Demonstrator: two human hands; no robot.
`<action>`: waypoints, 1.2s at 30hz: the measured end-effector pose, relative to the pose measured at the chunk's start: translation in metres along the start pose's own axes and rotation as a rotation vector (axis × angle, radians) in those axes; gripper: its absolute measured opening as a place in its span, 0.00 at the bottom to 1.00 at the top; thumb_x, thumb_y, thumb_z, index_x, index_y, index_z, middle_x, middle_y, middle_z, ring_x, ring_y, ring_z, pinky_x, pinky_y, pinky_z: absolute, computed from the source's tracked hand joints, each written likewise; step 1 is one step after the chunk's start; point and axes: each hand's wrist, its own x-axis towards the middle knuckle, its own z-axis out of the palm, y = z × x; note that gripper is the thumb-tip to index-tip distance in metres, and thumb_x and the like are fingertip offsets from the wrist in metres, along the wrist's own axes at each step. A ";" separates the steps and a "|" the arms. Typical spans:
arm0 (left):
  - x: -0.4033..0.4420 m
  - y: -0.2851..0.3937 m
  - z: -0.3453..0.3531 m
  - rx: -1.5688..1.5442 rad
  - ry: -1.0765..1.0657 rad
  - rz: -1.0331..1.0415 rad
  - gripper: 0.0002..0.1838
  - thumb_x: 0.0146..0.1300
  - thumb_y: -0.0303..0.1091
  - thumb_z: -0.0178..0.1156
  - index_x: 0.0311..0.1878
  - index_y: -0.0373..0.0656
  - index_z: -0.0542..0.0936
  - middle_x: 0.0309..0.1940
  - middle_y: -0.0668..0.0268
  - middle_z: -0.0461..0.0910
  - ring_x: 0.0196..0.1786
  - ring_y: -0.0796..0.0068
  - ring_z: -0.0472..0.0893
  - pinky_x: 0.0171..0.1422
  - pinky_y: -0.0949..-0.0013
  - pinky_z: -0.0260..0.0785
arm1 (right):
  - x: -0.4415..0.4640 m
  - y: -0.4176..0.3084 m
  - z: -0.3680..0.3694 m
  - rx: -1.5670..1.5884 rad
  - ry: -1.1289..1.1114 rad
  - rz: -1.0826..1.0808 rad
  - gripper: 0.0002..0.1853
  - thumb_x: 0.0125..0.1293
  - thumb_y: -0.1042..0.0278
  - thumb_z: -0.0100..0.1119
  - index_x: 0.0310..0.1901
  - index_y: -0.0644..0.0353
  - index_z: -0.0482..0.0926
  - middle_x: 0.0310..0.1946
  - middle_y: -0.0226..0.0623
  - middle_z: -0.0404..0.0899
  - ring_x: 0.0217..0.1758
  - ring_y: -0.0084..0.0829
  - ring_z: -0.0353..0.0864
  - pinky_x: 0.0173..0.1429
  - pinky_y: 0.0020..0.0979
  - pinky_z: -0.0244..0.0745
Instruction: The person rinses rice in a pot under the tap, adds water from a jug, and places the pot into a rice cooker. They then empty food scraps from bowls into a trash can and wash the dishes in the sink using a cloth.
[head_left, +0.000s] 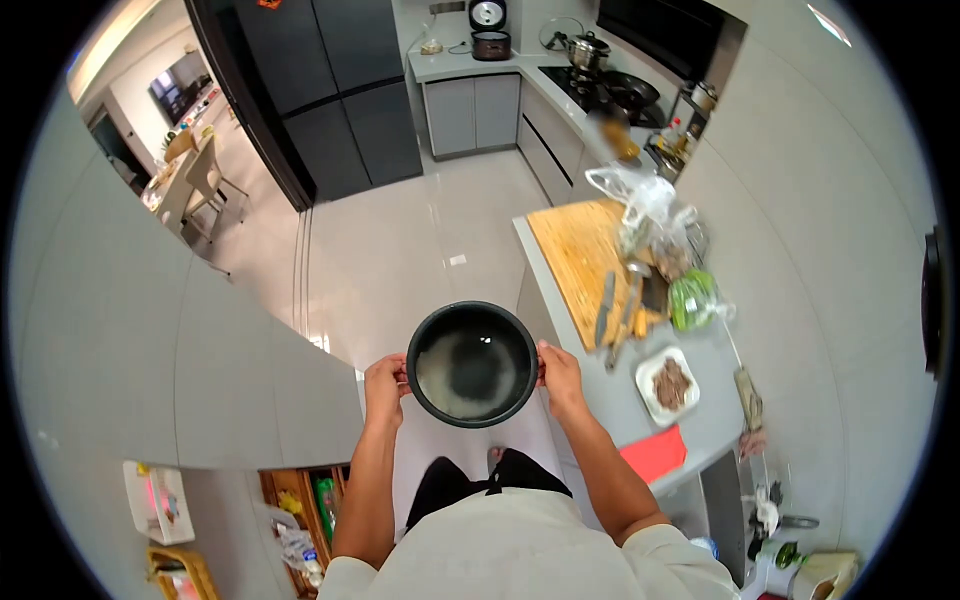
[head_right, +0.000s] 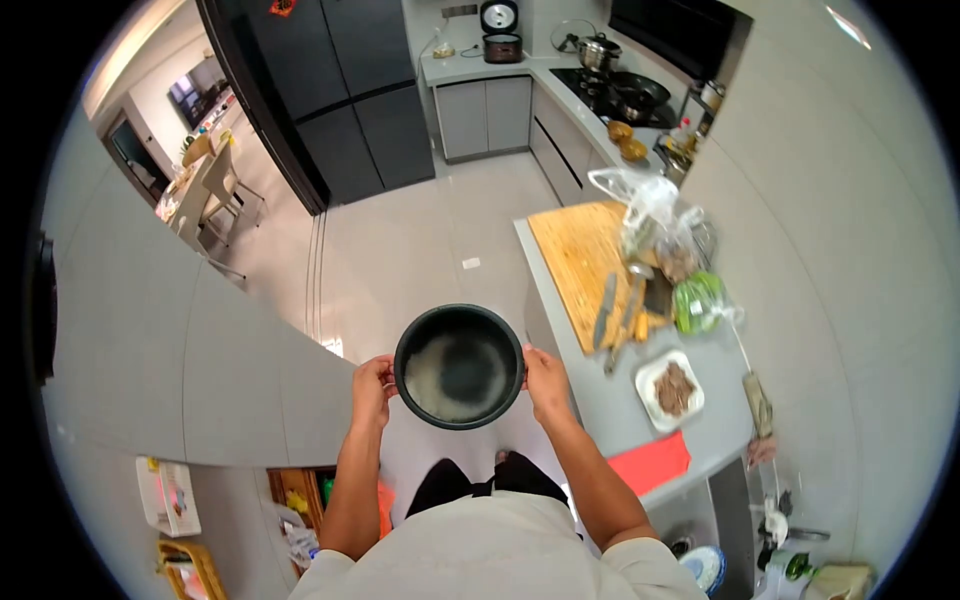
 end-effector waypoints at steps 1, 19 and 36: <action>0.028 0.017 0.005 -0.012 0.031 0.013 0.16 0.68 0.30 0.49 0.48 0.34 0.85 0.31 0.68 0.83 0.30 0.78 0.80 0.35 0.71 0.76 | 0.030 -0.011 0.016 -0.012 -0.009 -0.010 0.17 0.83 0.53 0.54 0.40 0.55 0.85 0.27 0.22 0.80 0.24 0.17 0.75 0.30 0.25 0.70; 0.629 0.295 0.134 0.064 -0.266 -0.020 0.15 0.67 0.29 0.51 0.43 0.35 0.87 0.28 0.70 0.81 0.28 0.79 0.77 0.35 0.72 0.72 | 0.554 -0.207 0.267 0.099 0.150 -0.090 0.18 0.83 0.54 0.50 0.39 0.55 0.85 0.28 0.24 0.83 0.24 0.17 0.77 0.30 0.25 0.73; 1.125 0.461 0.411 0.142 -0.321 -0.020 0.17 0.71 0.33 0.49 0.43 0.34 0.87 0.31 0.67 0.82 0.32 0.78 0.78 0.36 0.72 0.73 | 1.077 -0.447 0.326 0.067 0.236 -0.057 0.20 0.83 0.53 0.54 0.32 0.55 0.79 0.23 0.23 0.75 0.23 0.18 0.73 0.29 0.25 0.72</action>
